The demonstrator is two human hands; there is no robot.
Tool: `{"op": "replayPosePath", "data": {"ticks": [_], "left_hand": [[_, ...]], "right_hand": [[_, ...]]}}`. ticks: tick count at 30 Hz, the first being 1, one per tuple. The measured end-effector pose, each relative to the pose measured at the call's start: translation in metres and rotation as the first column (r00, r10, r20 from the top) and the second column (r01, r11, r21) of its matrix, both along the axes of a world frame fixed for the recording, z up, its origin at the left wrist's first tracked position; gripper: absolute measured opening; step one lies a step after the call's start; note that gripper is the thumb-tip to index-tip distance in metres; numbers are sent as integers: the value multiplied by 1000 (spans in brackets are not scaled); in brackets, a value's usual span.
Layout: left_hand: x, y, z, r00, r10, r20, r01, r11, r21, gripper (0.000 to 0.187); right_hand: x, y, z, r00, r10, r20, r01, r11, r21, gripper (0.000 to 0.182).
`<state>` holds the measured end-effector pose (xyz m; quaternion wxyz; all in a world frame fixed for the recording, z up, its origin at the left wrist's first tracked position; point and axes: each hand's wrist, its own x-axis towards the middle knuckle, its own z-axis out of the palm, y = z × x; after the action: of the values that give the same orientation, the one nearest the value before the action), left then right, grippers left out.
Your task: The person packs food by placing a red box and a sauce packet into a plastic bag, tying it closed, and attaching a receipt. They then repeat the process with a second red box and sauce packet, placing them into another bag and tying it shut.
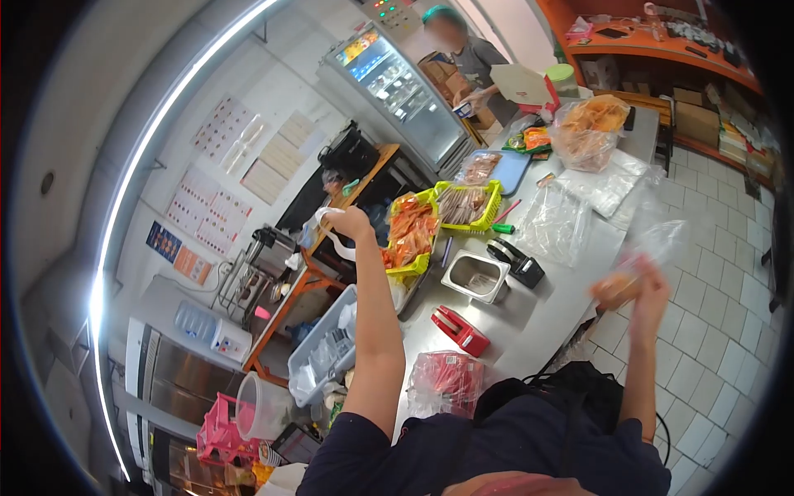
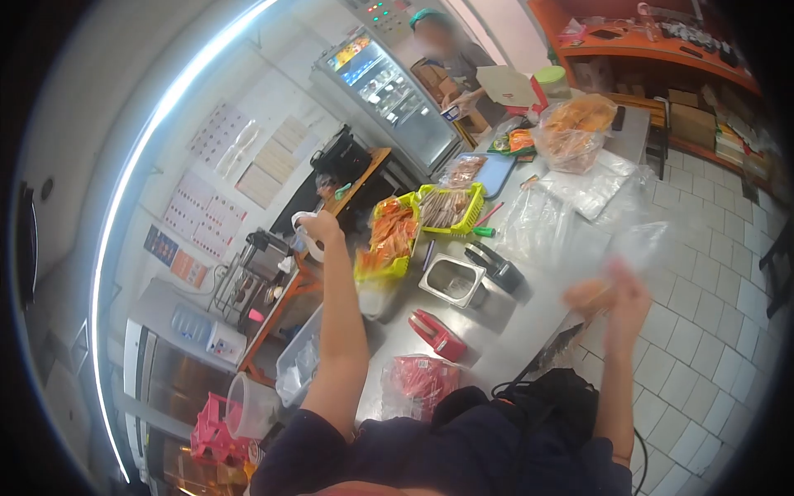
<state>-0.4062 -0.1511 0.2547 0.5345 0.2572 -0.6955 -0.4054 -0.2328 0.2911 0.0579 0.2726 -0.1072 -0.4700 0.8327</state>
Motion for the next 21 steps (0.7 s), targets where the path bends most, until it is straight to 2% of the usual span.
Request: {"op": "replayPosePath", "data": {"ticks": [1,3,5,7,8,9,10,12,15,16,18,19,20,21], "left_hand": [[-2,-6,-5,1000,-3,-23,3,1000,-16,45],[-5,-14,-10,998,2,-56,-4,1000,-23,48],[-2,-18,-14,996,6,-91,-12,998,-60,51],[2,-19,-16,996,9,-86,-11,1000,-23,50],[3,-19,-14,996,1,-86,-1,1000,4,50],[9,-25,-11,994,58,89,-58,998,1,51],[-22,-63,-40,971,199,-131,-222,955,-196,37],[-15,-59,-34,965,217,-144,-243,950,-197,38],[9,-40,-21,990,86,-111,-91,995,-41,40],[9,-45,-28,990,89,-107,-93,995,-35,40],[0,-56,-35,970,141,-200,-170,976,-136,42],[0,-60,-38,981,120,-150,-134,987,-89,45],[-3,-57,-40,963,158,-217,-178,981,-79,46],[4,-51,-38,978,105,-182,-115,992,-43,53]], "right_hand": [[-11,17,13,987,-155,-52,151,986,-71,30],[-26,42,42,925,-334,-179,318,941,-111,32],[-34,46,72,909,-355,-217,341,935,-98,32],[-37,33,93,885,-392,-252,391,919,-54,33],[-40,27,95,889,-377,-259,380,924,-42,33],[-48,15,96,900,-352,-256,354,934,-37,33],[-53,4,92,907,-343,-244,343,938,-47,33],[-60,-8,87,926,-267,-268,266,963,-41,33],[-58,-26,89,957,-159,-242,156,987,-33,33],[-59,-34,94,960,-172,-219,162,985,-61,33],[-65,-48,102,956,-192,-220,175,980,-94,33],[-70,-58,101,956,-184,-227,172,982,-75,33],[-76,-70,99,958,-173,-231,164,985,-55,33],[-84,-84,95,963,-150,-223,140,988,-58,35]]}}
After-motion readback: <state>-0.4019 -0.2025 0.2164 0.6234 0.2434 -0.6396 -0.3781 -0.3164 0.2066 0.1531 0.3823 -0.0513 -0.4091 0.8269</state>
